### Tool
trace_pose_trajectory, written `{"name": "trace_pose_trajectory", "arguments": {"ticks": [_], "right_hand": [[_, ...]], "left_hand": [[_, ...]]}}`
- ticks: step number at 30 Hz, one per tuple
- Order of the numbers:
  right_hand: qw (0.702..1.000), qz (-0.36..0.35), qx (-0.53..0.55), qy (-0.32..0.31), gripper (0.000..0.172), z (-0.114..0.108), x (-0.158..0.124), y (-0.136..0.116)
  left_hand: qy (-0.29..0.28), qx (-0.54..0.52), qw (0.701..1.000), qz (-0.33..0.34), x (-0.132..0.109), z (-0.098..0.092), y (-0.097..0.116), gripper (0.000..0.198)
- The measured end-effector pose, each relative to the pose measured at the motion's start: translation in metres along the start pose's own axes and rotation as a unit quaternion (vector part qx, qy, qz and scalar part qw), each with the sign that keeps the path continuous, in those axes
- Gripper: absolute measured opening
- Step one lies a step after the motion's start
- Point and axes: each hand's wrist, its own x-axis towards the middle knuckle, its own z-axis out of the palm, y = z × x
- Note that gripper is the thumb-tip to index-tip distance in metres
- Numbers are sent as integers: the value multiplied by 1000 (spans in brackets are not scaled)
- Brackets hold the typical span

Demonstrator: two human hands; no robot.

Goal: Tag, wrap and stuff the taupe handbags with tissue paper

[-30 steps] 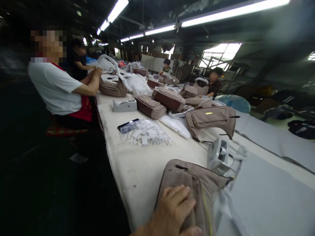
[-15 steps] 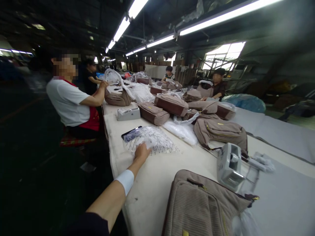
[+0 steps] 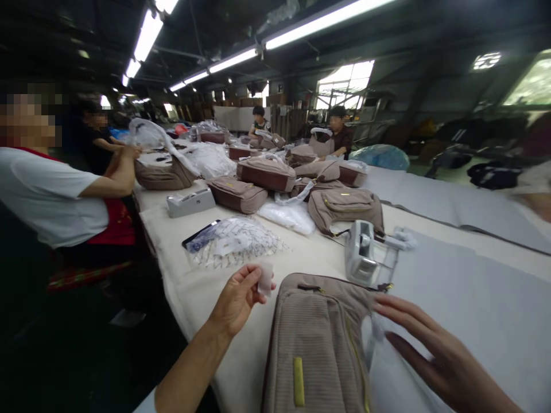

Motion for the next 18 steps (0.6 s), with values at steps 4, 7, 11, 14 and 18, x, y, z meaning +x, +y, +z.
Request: {"name": "trace_pose_trajectory", "arguments": {"ticks": [4, 7, 11, 14, 18], "right_hand": [[981, 4, 98, -165, 41, 30, 38, 13], [972, 48, 145, -180, 42, 42, 34, 5], [965, 176, 139, -136, 36, 34, -5, -23], [956, 241, 124, -109, 30, 26, -12, -37], [948, 265, 70, -162, 26, 34, 16, -40]], "left_hand": [[-120, -80, 987, -65, -43, 39, -16, 27], [-151, -39, 987, -45, -54, 48, -31, 23], [-207, -10, 977, -53, -57, 49, -32, 21], [-227, 14, 972, -61, -59, 54, -25, 22], [-206, 22, 977, -52, -65, 62, -24, 24]]}}
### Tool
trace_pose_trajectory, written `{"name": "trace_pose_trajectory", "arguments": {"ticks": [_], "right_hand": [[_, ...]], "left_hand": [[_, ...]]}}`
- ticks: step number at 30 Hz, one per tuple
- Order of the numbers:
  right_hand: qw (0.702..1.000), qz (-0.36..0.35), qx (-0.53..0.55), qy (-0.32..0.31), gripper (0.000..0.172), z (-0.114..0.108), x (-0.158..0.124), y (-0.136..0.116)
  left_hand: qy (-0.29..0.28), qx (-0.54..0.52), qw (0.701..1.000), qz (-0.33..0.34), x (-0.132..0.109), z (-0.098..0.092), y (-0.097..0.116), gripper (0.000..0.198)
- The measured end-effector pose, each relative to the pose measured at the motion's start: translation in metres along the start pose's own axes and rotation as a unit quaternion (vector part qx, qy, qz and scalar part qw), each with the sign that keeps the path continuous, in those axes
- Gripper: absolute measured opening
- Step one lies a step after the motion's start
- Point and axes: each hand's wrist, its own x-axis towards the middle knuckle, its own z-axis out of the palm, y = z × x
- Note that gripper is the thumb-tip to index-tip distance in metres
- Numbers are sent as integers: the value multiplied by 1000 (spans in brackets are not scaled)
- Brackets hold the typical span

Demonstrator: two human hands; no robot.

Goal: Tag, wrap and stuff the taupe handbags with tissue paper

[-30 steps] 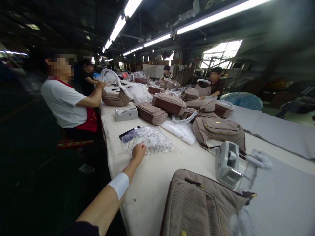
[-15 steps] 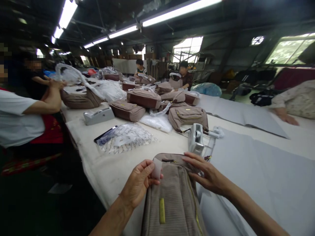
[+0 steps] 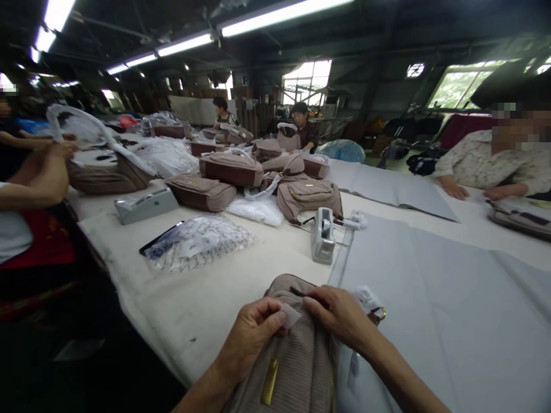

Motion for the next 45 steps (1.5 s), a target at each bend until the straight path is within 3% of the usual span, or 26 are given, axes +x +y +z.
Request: {"name": "trace_pose_trajectory", "arguments": {"ticks": [2, 4, 8, 10, 14, 18, 23, 34, 41, 45], "right_hand": [[999, 3, 30, -20, 19, 4, 14, -2], [992, -4, 127, -25, 17, 8, 22, 1], [967, -66, 248, -9, 21, 14, 18, 12], [964, -113, 240, 6, 20, 15, 12, 15], [967, -149, 201, 40, 19, 20, 6, 15], [963, -188, 177, 80, 21, 27, 5, 17], [951, -243, 157, 113, 26, 30, 5, 21], [947, -264, 127, 130, 27, 32, 7, 23], [953, -240, 140, 121, 24, 30, 7, 19], [953, -233, 143, 131, 22, 32, 8, 19]], "left_hand": [[30, -10, 999, 12, -3, 4, -6, 24], [85, -14, 996, 27, -8, 8, -13, 22], [164, 41, 983, 69, -20, 7, -17, 16], [163, 148, 967, 128, -22, 0, -9, 9], [131, 365, 886, 254, -16, -20, 8, 9], [96, 452, 835, 298, -8, -27, 14, 13], [72, 505, 799, 318, -4, -23, 13, 13], [30, 516, 795, 319, 2, -15, 16, 15], [-8, 502, 816, 287, 1, -16, 23, 24], [-1, 513, 801, 309, 2, -17, 26, 20]]}}
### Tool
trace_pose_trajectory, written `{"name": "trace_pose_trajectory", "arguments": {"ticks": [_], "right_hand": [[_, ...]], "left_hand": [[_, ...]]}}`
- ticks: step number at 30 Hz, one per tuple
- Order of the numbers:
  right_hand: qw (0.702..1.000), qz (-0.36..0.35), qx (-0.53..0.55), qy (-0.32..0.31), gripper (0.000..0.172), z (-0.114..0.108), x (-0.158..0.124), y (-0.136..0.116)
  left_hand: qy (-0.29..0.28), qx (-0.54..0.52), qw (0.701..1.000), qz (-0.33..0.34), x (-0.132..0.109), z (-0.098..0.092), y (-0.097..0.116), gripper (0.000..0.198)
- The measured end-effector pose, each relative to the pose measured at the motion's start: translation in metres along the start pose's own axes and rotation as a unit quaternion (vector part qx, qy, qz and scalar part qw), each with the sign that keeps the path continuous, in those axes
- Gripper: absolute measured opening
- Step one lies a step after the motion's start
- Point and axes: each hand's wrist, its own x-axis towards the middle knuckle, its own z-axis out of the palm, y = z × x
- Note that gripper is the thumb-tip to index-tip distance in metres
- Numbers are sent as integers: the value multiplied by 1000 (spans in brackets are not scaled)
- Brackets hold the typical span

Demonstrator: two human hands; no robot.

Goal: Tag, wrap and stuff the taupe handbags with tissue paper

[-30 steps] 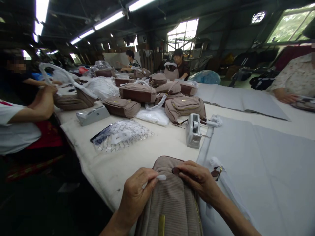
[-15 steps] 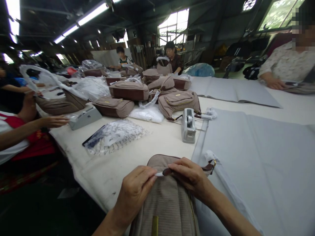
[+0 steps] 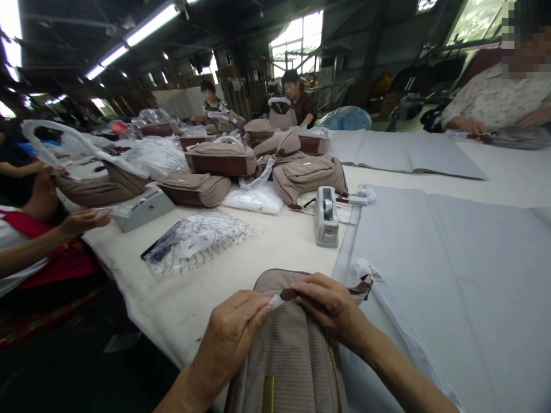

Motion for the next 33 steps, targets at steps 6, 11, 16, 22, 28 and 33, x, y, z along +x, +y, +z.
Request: {"name": "trace_pose_trajectory", "arguments": {"ticks": [6, 11, 16, 22, 28, 33], "right_hand": [[1000, -13, -2, 8, 22, 0, -2, 0], [999, -44, -30, 3, 24, 0, -1, 0], [997, -46, -61, -15, 23, 2, 0, -4], [995, 98, -16, 24, 35, -1, -5, -9], [993, 112, 30, 25, 44, 3, -5, -11], [989, 136, 59, 21, 41, 2, -3, -14]], "left_hand": [[10, 52, 998, 36, 0, -1, -4, 15], [5, 59, 997, 42, 3, 2, -3, 17], [-32, 24, 997, -60, 14, 9, 5, 17], [-68, -54, 980, -177, 30, 10, 10, 15], [-104, -92, 974, -180, 49, 21, 13, 18], [-118, -76, 977, -158, 59, 16, 12, 16]]}}
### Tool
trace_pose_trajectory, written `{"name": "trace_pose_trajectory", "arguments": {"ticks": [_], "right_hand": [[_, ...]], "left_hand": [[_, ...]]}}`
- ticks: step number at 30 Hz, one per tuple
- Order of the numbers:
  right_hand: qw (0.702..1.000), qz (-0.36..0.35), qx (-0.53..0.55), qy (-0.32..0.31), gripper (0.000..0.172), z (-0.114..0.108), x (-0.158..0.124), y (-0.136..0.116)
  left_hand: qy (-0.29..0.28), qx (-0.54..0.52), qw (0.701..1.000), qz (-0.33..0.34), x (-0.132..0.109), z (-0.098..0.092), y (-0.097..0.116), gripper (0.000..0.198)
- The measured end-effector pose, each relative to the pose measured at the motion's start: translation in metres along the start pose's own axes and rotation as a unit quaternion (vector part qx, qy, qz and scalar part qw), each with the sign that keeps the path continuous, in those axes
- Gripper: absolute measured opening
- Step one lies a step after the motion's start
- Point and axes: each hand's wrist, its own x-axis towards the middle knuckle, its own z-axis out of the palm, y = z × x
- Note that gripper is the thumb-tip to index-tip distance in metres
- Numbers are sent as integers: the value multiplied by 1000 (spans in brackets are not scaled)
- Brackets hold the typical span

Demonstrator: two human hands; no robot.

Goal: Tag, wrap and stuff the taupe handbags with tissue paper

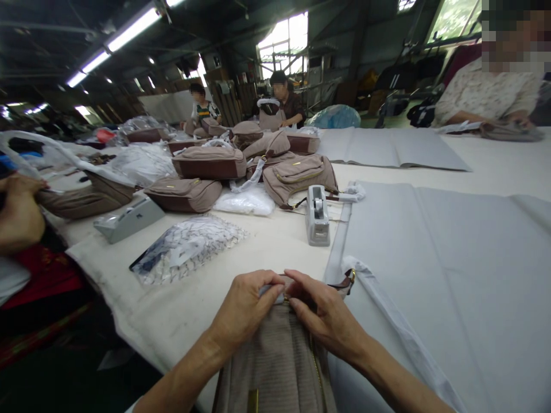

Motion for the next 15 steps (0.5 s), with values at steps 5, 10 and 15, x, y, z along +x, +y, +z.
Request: {"name": "trace_pose_trajectory", "arguments": {"ticks": [5, 10, 15], "right_hand": [[999, 28, 6, -21, 7, 4, 6, -3], [994, 100, 50, 10, 5, 8, 11, -5], [966, 180, 175, -63, 19, 1, 23, -2]], "left_hand": [[-49, 11, 998, -30, 5, -12, 2, 15], [-36, -7, 997, -60, 6, -2, -1, 24], [27, 18, 999, 21, 2, 6, -6, 33]]}}
